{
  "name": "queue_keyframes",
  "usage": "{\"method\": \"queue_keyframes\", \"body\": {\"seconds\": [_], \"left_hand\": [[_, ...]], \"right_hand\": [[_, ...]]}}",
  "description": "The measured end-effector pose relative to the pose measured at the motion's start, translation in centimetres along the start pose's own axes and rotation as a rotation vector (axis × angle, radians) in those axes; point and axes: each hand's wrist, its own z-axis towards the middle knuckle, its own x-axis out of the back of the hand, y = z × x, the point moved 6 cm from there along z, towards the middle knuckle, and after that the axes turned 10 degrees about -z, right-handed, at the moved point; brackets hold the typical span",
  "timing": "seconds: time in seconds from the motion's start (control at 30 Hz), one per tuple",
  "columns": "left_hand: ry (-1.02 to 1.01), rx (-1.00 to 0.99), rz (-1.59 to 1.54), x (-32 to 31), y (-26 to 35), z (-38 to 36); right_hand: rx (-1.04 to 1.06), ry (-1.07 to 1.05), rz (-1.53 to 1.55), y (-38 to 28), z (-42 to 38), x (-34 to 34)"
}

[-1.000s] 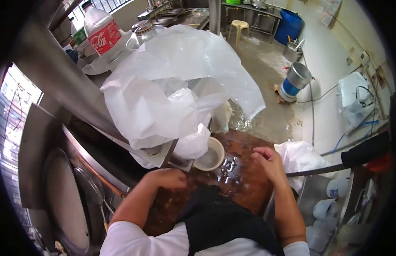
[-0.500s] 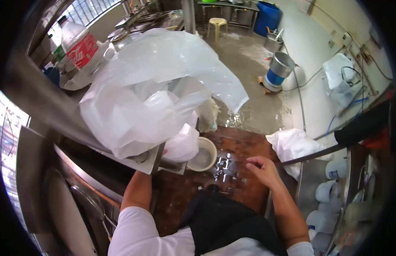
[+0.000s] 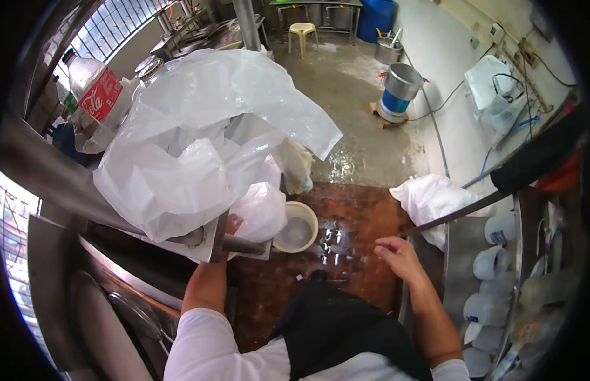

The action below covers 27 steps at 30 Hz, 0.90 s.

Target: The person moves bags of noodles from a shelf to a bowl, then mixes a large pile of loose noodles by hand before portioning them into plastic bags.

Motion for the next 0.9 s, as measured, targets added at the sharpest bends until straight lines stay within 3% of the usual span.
{"method": "queue_keyframes", "body": {"seconds": [0.23,0.47,0.53,0.57,0.7,0.8,0.83,0.9], "left_hand": [[-0.115,-0.182,-0.624,1.3,4.0,-1.5],[-0.228,-0.417,-1.016,5.5,10.3,-9.7],[0.209,-0.471,-0.817,5.0,12.4,-15.4],[0.006,-0.431,-0.925,6.4,12.5,-14.7],[-0.203,-0.4,-0.927,10.2,12.4,-17.9],[-0.205,-0.319,-0.865,11.8,11.8,-22.6],[-0.42,-0.353,-0.821,11.1,12.3,-24.3],[-0.47,-0.387,-0.733,10.3,11.5,-26.3]], "right_hand": [[0.028,-0.076,0.011,-1.1,-0.1,-0.4],[-0.056,-0.137,0.154,-1.4,0.2,-0.3],[-0.025,-0.155,0.155,-2.2,0.4,-0.8],[-0.001,-0.164,0.151,-2.7,0.5,-1.2],[-0.006,-0.222,0.177,-3.6,1.1,-2.7],[0.092,-0.269,0.099,-3.9,1.7,-3.7],[0.097,-0.304,0.067,-4.2,1.6,-4.2],[0.099,-0.343,0.028,-4.8,1.1,-5.0]]}}
